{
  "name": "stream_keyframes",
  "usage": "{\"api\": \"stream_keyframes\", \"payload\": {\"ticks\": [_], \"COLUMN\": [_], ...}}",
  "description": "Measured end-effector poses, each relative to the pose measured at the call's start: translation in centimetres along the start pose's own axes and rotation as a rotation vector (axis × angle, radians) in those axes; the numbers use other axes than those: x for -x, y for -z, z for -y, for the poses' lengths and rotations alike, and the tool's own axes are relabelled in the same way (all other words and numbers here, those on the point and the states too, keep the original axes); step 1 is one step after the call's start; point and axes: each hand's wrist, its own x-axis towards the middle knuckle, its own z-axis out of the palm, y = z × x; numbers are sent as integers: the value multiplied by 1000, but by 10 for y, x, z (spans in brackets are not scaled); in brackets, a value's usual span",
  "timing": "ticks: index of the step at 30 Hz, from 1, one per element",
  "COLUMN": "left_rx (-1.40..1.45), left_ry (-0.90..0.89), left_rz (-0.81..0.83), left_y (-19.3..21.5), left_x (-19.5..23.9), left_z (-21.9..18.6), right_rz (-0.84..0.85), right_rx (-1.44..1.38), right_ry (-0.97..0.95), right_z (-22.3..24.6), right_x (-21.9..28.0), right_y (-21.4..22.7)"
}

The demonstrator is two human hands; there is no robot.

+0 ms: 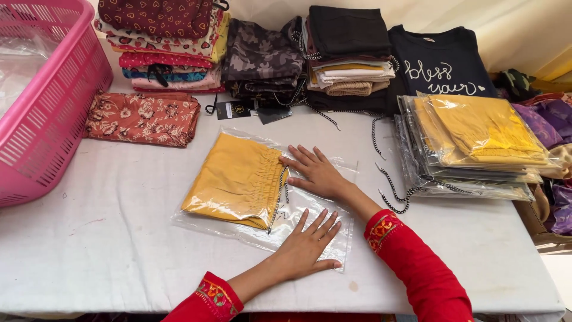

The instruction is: The person folds a yellow garment and places it into a clear plastic bag. They smooth the garment inside the bag, fold the top edge of the bag over to seal it, and then place the packaged item onto a stack of similar packages. The person repeats this process with another yellow garment.

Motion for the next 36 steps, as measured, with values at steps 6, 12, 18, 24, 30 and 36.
{"api": "stream_keyframes", "payload": {"ticks": [6, 12, 18, 24, 30, 36], "left_rx": [-75, -322, -143, -176, -8, 147], "left_ry": [21, 520, 670, 663, 501, 230], "left_rz": [-68, -306, 34, 4, -191, 21], "left_y": [30, 46, 79, 120, 103, 62], "left_x": [23, 79, 99, 92, 105, 135], "left_z": [6, 63, 95, 126, 78, 20], "right_rz": [-67, -96, -114, -97, -84, -118], "right_rx": [6, 72, 2, -30, -80, -166], "right_ry": [-193, -502, -499, -455, -452, -474], "right_z": [-4, 7, 21, 40, 31, 19], "right_x": [30, 70, 107, 133, 126, 114], "right_y": [-20, -27, -42, -21, 6, 22]}}
